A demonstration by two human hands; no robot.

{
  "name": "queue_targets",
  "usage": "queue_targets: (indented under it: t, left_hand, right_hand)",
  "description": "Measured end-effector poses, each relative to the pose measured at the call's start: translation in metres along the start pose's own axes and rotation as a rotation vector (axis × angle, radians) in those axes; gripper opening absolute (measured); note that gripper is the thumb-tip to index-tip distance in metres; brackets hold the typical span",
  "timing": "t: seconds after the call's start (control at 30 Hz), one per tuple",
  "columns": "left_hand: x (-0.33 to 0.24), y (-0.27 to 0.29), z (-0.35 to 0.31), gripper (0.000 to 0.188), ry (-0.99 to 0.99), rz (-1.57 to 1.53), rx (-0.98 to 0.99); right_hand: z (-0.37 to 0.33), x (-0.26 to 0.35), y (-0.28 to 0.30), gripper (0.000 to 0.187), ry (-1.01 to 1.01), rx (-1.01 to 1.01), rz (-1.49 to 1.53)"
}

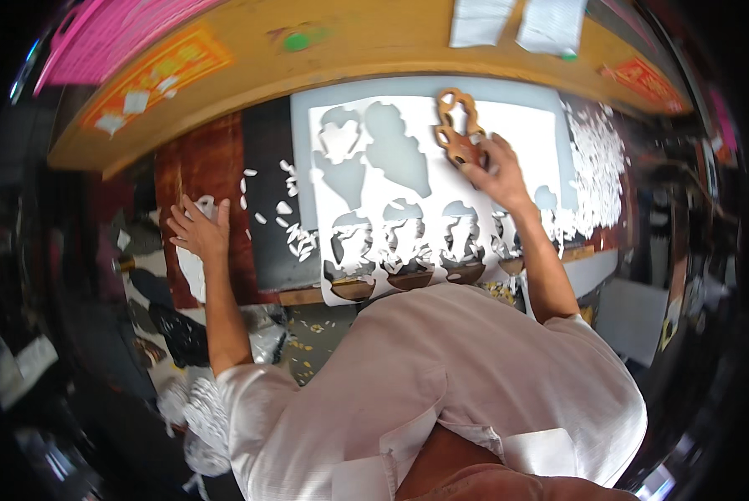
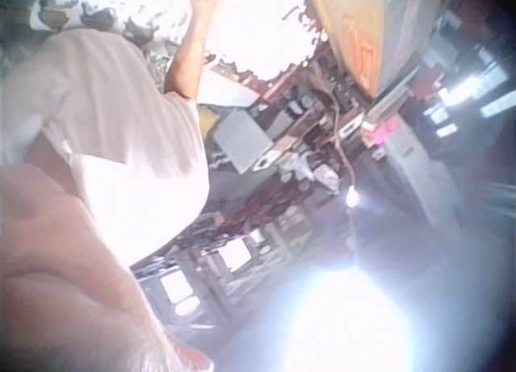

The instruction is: The person repeatedly picks up white paper cutouts from a light table, separates them by hand, and places them into a pink basket. The person also moves a wooden template aside to access more cutouts and continues the separation process throughout the clip.

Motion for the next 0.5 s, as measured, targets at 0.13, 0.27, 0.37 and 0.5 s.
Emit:
queue_targets:
  t: [0.13,0.27,0.37,0.5]
  left_hand:
    - [-0.191,0.053,-0.035,0.062,-0.529,-0.554,-0.081]
    - [-0.342,0.065,-0.105,0.052,-0.796,-0.836,0.037]
    - [-0.371,0.051,-0.122,0.051,-0.779,-0.714,0.063]
    - [-0.371,0.043,-0.124,0.053,-0.777,-0.679,0.085]
  right_hand:
    - [-0.001,0.02,-0.033,0.072,0.108,-0.193,-0.227]
    - [0.009,0.017,-0.04,0.054,0.095,-0.293,-0.227]
    - [0.003,0.019,-0.026,0.051,0.219,-0.311,-0.145]
    - [-0.015,0.027,-0.016,0.047,0.385,-0.291,-0.087]
Point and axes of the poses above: each hand's wrist, its own z-axis towards the middle knuckle, its own y-axis out of the back of the hand, x = y × z, the point moved 9 cm from there along z, towards the middle knuckle, and after that the axes turned 7 degrees about -y, right-handed, at the moved point
